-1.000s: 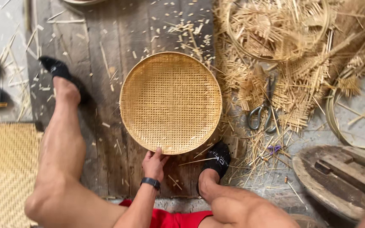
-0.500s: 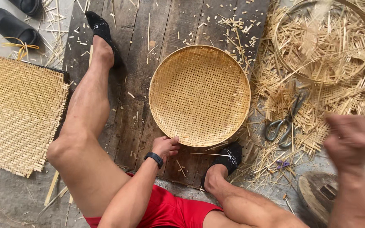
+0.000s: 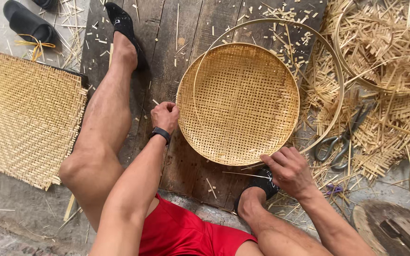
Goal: The person sits on the floor and fits a woven bamboo mat into a circular bamboo rim, pressing the edge down around the circumference. They flip the piece over, work it inside a heavy round wooden form, trim loose strips, and secure the rim with a clip.
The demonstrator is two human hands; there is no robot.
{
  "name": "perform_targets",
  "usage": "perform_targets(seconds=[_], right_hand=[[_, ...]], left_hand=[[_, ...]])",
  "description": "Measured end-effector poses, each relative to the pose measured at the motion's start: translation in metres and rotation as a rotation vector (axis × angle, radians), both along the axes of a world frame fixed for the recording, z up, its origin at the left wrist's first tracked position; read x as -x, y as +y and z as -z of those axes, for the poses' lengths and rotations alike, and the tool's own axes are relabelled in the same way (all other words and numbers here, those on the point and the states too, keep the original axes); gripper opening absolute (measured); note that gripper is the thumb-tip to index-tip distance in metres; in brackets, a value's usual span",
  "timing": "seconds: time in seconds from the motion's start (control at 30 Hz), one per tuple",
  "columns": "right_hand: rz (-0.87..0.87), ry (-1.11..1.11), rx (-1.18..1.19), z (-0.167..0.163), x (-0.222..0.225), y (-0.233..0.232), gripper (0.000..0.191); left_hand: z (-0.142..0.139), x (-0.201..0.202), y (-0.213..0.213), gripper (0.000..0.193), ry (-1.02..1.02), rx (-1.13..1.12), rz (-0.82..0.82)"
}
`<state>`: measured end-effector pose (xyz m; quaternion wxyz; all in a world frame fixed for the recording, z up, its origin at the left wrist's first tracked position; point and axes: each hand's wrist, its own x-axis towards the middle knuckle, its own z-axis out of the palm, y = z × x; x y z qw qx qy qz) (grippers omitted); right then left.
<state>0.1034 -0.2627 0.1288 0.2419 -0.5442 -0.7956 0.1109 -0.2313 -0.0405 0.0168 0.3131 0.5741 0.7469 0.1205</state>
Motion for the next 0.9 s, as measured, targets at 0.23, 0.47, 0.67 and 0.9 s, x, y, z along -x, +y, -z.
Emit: perform_targets(seconds=[0.23,0.47,0.67,0.9], right_hand=[[-0.022,-0.084,0.103,0.022,0.003,-0.009,0.048],[-0.127,-0.035,0.143,0.042,0.023,-0.023,0.041],[-0.217,-0.001,0.205,0.056,0.035,-0.033,0.047],[-0.237,-0.03,0.249,0.064,0.039,-0.04,0.046]], left_hand=[[0.006,0.002,-0.004,0.024,-0.061,-0.041,-0.138],[0.005,0.026,0.015,0.03,-0.584,0.043,-0.85],[0.004,0.026,-0.004,0.04,-0.683,0.459,-0.532],[0.022,0.028,-0.021,0.039,-0.771,0.415,-0.413]])
